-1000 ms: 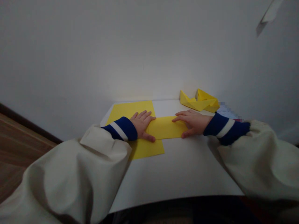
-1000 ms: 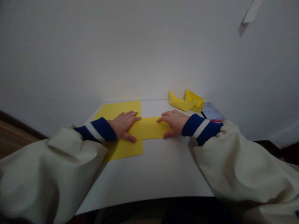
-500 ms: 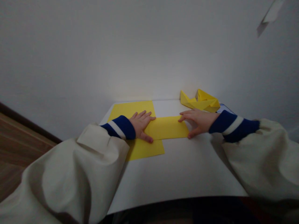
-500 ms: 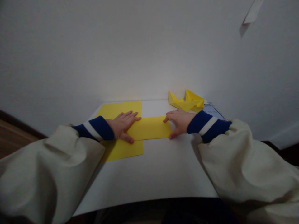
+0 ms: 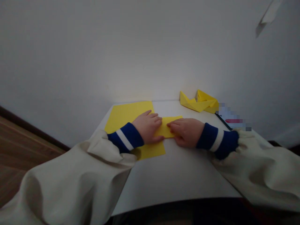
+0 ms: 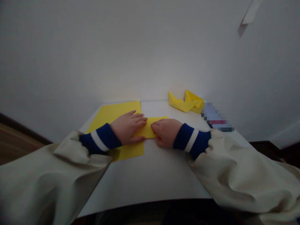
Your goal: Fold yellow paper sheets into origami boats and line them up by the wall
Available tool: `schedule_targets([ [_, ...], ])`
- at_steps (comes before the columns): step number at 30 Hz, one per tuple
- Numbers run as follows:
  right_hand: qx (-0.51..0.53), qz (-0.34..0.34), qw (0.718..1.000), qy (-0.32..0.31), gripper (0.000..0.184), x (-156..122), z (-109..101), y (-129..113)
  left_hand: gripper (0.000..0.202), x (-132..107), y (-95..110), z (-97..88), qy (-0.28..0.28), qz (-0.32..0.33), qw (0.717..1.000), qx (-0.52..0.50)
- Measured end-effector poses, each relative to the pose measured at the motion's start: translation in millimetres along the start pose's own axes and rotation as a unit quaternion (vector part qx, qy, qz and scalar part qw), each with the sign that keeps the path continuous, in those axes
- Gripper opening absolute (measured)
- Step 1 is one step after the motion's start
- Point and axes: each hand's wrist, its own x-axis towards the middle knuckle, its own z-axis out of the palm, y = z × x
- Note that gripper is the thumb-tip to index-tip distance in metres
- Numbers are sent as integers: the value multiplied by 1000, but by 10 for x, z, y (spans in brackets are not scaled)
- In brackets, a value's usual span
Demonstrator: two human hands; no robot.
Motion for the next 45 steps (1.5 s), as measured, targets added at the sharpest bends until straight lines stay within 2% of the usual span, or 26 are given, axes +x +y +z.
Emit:
schedule_targets([
  [2,-40,-7,999,4,22,6,7,-19,39,41,52,-46,14,50,999,-6],
  [5,-84,17,995,41,23,18,3,-35,23,73,117,-52,24,45,999,18],
  [8,-104,33,990,94,24,33,-28,-51,24,73,142,-33,52,8,998,44],
  [12,-114,9,985,131,27,47,-52,-52,24,67,136,-38,72,3,996,51],
  [22,-91,34,982,165,19,10,-12,32,18,13,79,-89,96,-11,993,65],
  [28,-82,55,972,212,17,-71,50,167,20,-37,-43,-56,161,-11,983,84],
  [34,-69,57,973,211,13,-118,57,208,21,-68,-126,42,199,-7,976,86],
  [40,-67,125,954,265,22,-134,90,190,24,-78,-157,99,208,-44,974,82],
  [43,-51,96,948,300,21,-94,86,174,27,-67,-123,89,199,-39,977,65],
  [45,-64,53,955,286,16,-59,71,158,27,-54,-83,68,197,-22,979,50],
])
